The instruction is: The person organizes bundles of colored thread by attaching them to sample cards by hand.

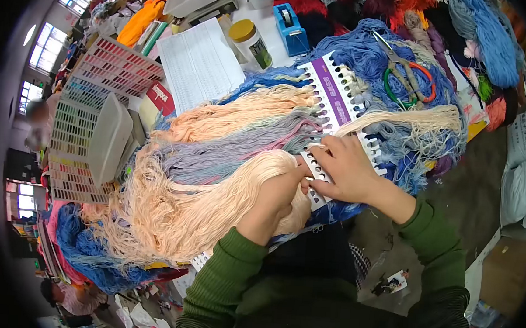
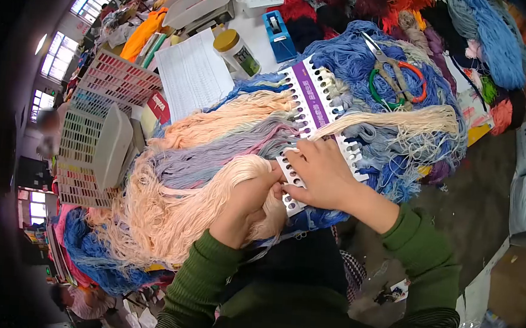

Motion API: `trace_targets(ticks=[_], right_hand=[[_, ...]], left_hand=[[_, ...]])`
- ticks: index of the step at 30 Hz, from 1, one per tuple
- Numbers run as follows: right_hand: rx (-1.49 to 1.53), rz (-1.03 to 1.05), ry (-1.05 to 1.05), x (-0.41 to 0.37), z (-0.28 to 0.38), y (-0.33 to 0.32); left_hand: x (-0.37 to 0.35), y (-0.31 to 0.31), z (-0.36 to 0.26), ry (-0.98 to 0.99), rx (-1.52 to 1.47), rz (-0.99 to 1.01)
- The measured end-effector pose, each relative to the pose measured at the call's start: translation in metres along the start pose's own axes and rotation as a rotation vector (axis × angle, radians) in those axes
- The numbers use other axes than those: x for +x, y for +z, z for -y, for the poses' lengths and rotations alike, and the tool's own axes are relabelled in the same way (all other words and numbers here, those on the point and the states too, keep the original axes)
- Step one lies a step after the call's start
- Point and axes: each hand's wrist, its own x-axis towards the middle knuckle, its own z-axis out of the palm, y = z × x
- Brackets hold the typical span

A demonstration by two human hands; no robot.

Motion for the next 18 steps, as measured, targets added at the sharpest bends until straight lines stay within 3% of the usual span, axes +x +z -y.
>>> trace_targets(ticks=[3,7,11,13,18], right_hand=[[0.08,0.06,-0.031,-0.003,-0.005,-0.005],[0.497,0.094,0.089,0.004,-0.015,-0.005],[0.525,0.162,0.265,0.01,-0.013,-0.018],[0.508,0.121,0.211,0.007,-0.017,-0.014],[0.496,0.004,0.075,0.005,-0.018,0.006]], left_hand=[[0.006,0.002,0.005,0.089,-0.087,-0.008],[0.015,0.007,0.013,0.107,-0.036,-0.001],[0.001,-0.004,0.0,0.221,-0.056,0.002],[-0.001,-0.027,-0.004,0.143,-0.282,0.012],[0.003,-0.024,0.001,0.108,-0.09,0.003]])
